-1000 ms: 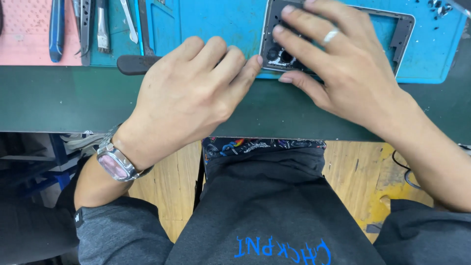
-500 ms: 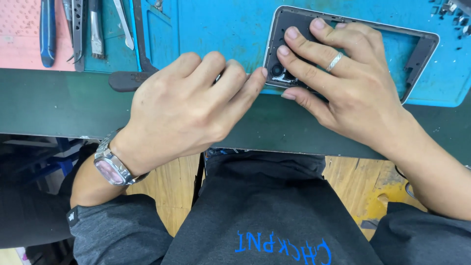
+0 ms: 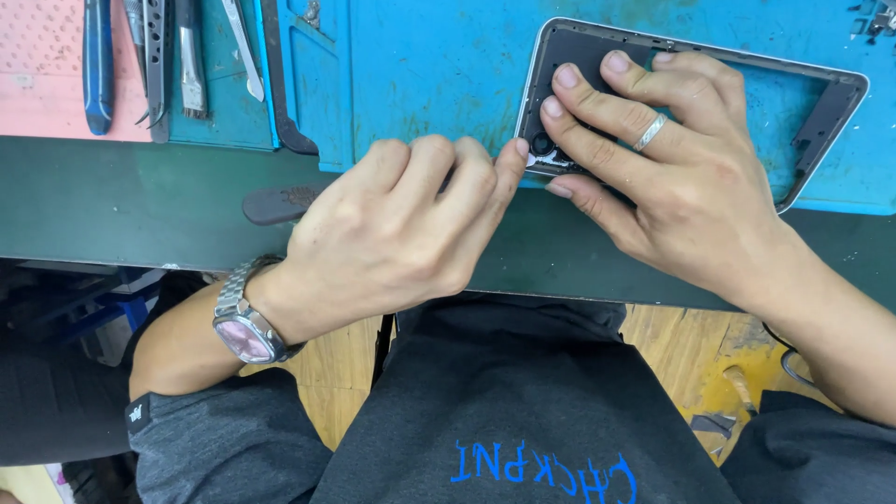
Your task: The person cleans a workbench with a toothbrush, then uses a small metal tool to scrape and remove residue from the back of a disassembled smartphone. They continue to clean the camera area and edges of the phone with their fingers and the tool.
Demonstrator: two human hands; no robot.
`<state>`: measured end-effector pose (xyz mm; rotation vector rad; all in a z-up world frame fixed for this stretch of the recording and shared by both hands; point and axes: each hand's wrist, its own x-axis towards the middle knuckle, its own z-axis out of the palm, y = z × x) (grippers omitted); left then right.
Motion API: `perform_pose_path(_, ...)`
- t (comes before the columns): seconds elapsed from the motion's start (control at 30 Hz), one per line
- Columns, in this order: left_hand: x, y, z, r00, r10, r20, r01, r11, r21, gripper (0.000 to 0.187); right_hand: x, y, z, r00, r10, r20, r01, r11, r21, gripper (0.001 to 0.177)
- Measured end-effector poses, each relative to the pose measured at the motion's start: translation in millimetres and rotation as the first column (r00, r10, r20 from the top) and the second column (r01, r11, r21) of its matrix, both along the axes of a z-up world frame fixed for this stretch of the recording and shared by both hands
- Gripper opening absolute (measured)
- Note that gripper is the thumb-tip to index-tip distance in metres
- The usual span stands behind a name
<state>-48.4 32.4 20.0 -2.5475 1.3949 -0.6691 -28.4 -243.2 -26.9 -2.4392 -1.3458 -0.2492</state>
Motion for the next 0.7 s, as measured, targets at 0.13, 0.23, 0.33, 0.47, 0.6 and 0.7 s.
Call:
perform_pose_path(0.13, 5, -3, 3, 0.997, -0.015, 0.078, 0.017, 1.0, -0.018, 0.009, 1, 0, -1, 1.0, 0.011, -0.011, -0.011, 1.0, 0.006, 0.045)
perform_pose_path(0.23, 9, -5, 2, 0.994, -0.045, 0.095, 0.047, 0.999, -0.022, 0.01, 0, 0, -2, 1.0, 0.009, -0.012, -0.009, 0.999, 0.04, 0.043)
perform_pose_path(0.33, 11, -2, -6, 0.994, -0.066, 0.083, 0.07, 0.996, -0.051, 0.011, 1, 1, -1, 1.0, 0.015, -0.004, -0.014, 0.998, 0.06, 0.042)
perform_pose_path(0.47, 6, -7, -24, 0.994, -0.096, 0.048, 0.101, 0.985, -0.137, 0.017, 0, -1, -2, 1.0, 0.022, -0.004, -0.022, 0.999, 0.039, 0.042)
perform_pose_path(0.6, 0, 0, -7, 0.999, -0.052, 0.009, 0.053, 0.992, -0.118, 0.017, 0, -3, -5, 1.0, 0.002, -0.027, -0.001, 0.998, 0.055, 0.044)
perform_pose_path(0.7, -6, 2, -4, 1.0, 0.02, -0.002, -0.02, 0.998, -0.06, 0.02, 1, -3, -4, 1.0, 0.024, -0.019, -0.023, 0.997, 0.072, 0.044)
